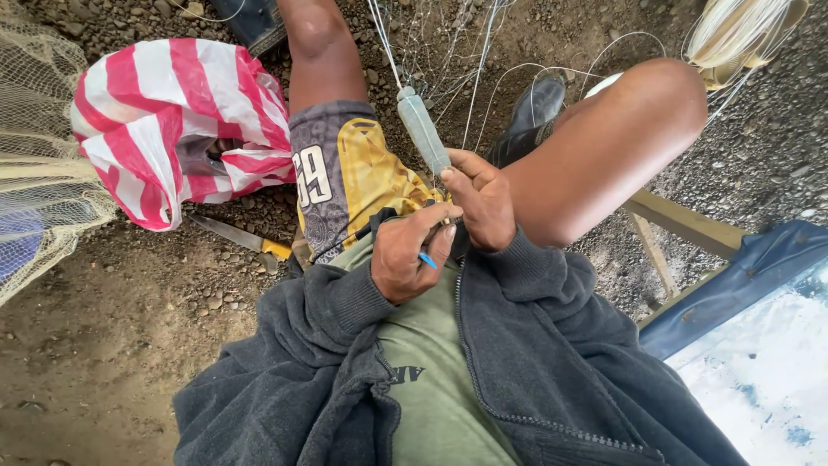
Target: Repairing or weaving a fishing net using a plastic shuttle and nylon line while sitting on the ground.
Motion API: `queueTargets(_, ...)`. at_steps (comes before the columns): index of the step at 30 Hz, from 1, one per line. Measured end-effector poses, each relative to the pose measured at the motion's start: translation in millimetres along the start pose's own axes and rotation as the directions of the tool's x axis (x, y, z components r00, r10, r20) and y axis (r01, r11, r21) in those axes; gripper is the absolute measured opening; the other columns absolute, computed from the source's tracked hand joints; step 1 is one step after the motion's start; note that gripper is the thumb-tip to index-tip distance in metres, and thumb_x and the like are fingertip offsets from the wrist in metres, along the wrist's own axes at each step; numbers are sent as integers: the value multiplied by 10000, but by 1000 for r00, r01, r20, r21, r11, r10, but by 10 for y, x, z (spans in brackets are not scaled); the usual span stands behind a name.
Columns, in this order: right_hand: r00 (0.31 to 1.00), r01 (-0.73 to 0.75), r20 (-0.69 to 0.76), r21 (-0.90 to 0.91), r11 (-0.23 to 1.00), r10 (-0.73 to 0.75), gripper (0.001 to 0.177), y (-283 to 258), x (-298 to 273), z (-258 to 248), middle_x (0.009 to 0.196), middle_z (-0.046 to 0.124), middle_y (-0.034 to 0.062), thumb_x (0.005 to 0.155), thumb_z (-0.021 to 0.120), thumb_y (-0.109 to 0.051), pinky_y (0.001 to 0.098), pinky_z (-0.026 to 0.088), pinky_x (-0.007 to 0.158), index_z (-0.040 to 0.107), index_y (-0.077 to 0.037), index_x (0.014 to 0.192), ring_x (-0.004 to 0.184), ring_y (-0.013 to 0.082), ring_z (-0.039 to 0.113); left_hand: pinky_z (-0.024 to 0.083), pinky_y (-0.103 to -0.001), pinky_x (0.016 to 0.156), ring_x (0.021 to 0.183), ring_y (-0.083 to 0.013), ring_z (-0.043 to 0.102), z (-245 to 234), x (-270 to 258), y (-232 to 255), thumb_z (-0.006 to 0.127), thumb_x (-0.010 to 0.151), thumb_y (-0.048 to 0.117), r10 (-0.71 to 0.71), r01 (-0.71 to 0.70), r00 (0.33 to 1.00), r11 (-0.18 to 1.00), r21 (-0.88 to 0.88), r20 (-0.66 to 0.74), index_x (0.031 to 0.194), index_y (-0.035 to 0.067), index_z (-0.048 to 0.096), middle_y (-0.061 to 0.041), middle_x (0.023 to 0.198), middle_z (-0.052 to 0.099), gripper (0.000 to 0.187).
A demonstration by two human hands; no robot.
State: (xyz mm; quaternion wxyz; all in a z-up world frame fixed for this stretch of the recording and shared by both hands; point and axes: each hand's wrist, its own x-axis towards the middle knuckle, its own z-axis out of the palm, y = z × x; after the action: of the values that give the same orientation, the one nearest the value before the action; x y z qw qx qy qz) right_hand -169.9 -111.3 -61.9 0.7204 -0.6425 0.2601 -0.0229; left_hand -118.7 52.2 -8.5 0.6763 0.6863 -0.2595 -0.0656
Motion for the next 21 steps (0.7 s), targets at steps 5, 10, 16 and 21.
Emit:
queueTargets(5, 999, -33, 19, 110, 993, 31, 392, -133, 35, 65, 681, 587, -43, 1140, 755, -66, 131, 398, 529, 765, 71, 1507, 606, -66, 483, 617, -388, 521, 510, -324, 697, 22, -27, -12, 708, 1126, 42, -3, 4, 1000, 1000, 9, -6, 1350, -14, 815, -67, 572, 638, 254)
queueTargets(10, 1000, -24, 13, 164, 986, 22, 386, 234, 49, -147, 552, 413, -26, 1155, 718, -37, 158, 341, 438, 720, 148, 1493, 452, -23, 408, 580, -354, 501, 453, -252, 609, 2, -73, -137, 667, 1150, 4, -29, 28, 999, 999, -39, -21, 1415, -58, 783, -48, 548, 548, 295)
queueTargets(16, 1000, -26, -7, 220, 975, 28, 387, 283, 36, -232, 503, 413, 7, 1170, 709, -85, 203, 325, 397, 720, 151, 1475, 380, 9, 371, 489, -286, 549, 500, -141, 498, 2, -83, -409, 671, 1203, 82, -219, 210, 974, 969, -129, -61, 1501, -13, 717, 38, 588, 505, 316)
queueTargets(21, 1000, -8, -9, 244, 970, 10, 362, 271, 41, -226, 534, 364, 3, 1189, 665, -51, 206, 304, 401, 694, 164, 1478, 412, 2, 324, 443, -265, 563, 521, -69, 436, 75, -55, -573, 710, 1198, 133, -292, 283, 955, 947, -152, -45, 1497, 14, 715, 99, 588, 417, 321)
